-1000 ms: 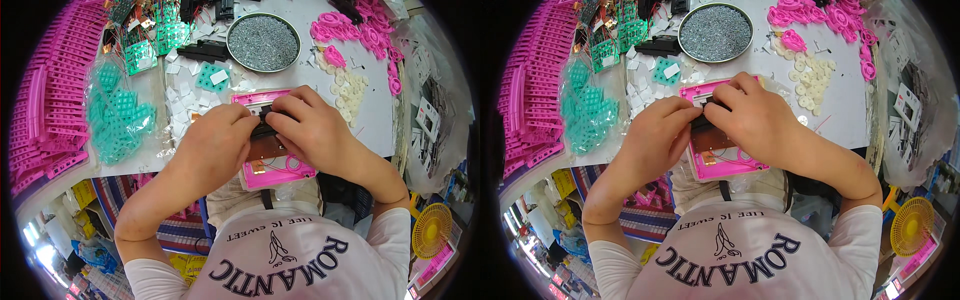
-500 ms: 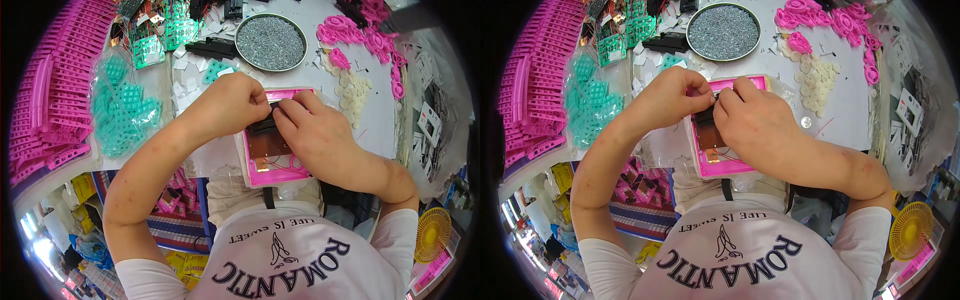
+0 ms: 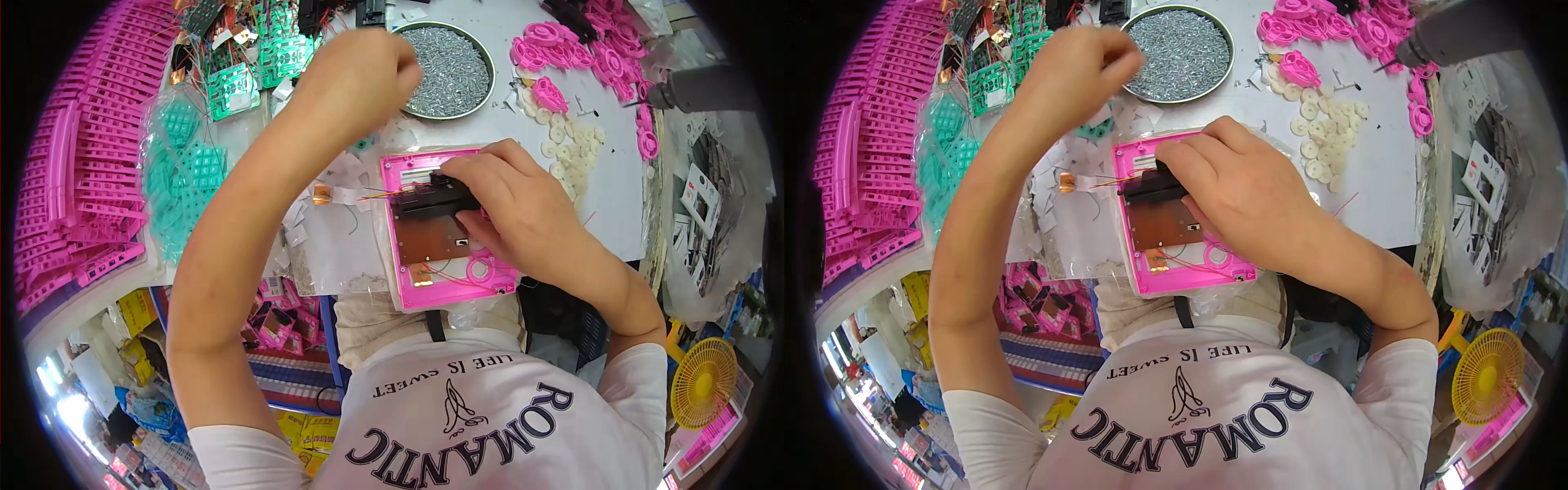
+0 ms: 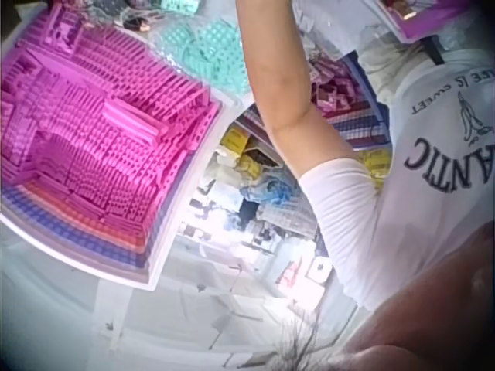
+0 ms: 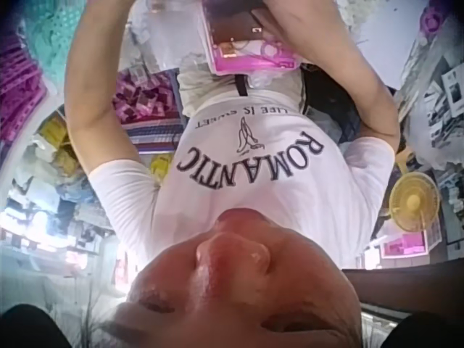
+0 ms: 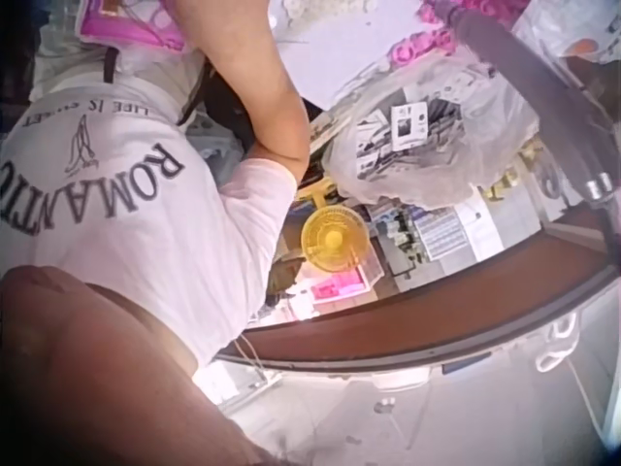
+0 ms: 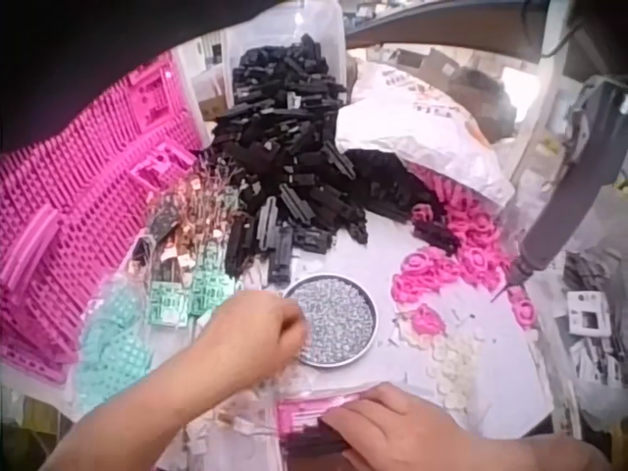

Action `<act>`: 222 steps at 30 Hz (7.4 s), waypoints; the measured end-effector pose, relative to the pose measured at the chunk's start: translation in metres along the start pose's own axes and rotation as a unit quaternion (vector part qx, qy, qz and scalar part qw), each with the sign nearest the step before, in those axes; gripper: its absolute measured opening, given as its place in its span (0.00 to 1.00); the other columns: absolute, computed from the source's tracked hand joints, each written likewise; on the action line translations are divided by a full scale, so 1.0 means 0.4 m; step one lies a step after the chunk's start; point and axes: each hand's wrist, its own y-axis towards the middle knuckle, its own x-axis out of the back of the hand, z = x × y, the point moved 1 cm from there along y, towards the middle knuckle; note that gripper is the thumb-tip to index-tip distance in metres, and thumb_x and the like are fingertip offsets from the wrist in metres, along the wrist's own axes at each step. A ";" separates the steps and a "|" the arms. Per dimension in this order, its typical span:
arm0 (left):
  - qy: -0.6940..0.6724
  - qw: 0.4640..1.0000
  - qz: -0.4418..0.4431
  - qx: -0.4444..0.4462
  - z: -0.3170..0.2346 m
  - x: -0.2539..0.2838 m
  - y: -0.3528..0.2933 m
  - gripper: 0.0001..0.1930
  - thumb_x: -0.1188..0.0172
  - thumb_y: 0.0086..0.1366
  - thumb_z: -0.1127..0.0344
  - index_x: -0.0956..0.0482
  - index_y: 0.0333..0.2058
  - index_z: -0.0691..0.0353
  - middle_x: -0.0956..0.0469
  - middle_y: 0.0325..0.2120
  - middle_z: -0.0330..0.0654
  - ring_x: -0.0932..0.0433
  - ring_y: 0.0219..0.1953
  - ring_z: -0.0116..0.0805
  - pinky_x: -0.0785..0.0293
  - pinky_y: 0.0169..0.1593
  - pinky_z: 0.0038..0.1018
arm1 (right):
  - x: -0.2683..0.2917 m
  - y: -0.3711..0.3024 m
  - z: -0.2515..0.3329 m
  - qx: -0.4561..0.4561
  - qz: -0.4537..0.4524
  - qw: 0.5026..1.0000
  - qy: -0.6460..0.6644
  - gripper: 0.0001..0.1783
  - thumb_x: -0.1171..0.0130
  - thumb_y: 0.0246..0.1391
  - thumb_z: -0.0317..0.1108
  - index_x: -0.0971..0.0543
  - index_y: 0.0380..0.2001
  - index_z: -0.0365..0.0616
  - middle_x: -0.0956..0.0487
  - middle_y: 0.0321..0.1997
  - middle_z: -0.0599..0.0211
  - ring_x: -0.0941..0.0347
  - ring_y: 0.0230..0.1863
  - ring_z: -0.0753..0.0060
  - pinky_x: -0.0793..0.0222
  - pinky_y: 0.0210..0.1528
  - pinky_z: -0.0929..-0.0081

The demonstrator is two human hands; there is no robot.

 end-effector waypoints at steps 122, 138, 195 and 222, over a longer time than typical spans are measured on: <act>-0.015 0.972 -0.210 -0.104 -0.051 -0.162 -0.328 0.22 0.27 0.49 0.60 0.22 0.42 0.55 0.22 0.47 0.36 0.24 0.49 0.39 0.46 0.59 0.48 | -0.039 0.132 -0.006 0.047 -0.189 0.859 0.473 0.42 0.35 0.59 0.32 0.46 0.70 0.43 0.32 0.18 0.70 0.36 0.17 0.77 0.31 0.21 0.73; -0.049 0.974 -0.200 -0.100 -0.053 -0.152 -0.321 0.19 0.25 0.47 0.61 0.22 0.36 0.56 0.22 0.43 0.37 0.25 0.45 0.39 0.44 0.56 0.43 | 0.241 0.159 -0.044 -0.082 -0.255 0.887 0.375 0.29 0.34 0.49 0.24 0.27 0.55 0.30 0.18 0.30 0.55 0.20 0.32 0.67 0.23 0.38 0.71; -0.033 0.970 -0.229 -0.079 -0.060 -0.170 -0.318 0.25 0.24 0.46 0.60 0.21 0.45 0.52 0.23 0.40 0.32 0.26 0.45 0.35 0.46 0.56 0.48 | -0.019 0.119 0.000 0.041 -0.179 0.890 0.418 0.18 0.38 0.61 0.32 0.33 0.49 0.42 0.30 0.19 0.71 0.35 0.19 0.78 0.30 0.28 0.71; -0.038 0.965 -0.242 -0.098 -0.054 -0.171 -0.314 0.22 0.25 0.47 0.60 0.21 0.42 0.55 0.24 0.36 0.33 0.25 0.42 0.34 0.47 0.59 0.48 | -0.008 0.127 0.023 0.000 -0.123 0.937 0.326 0.15 0.36 0.62 0.34 0.34 0.40 0.46 0.29 0.21 0.70 0.33 0.22 0.77 0.29 0.30 0.69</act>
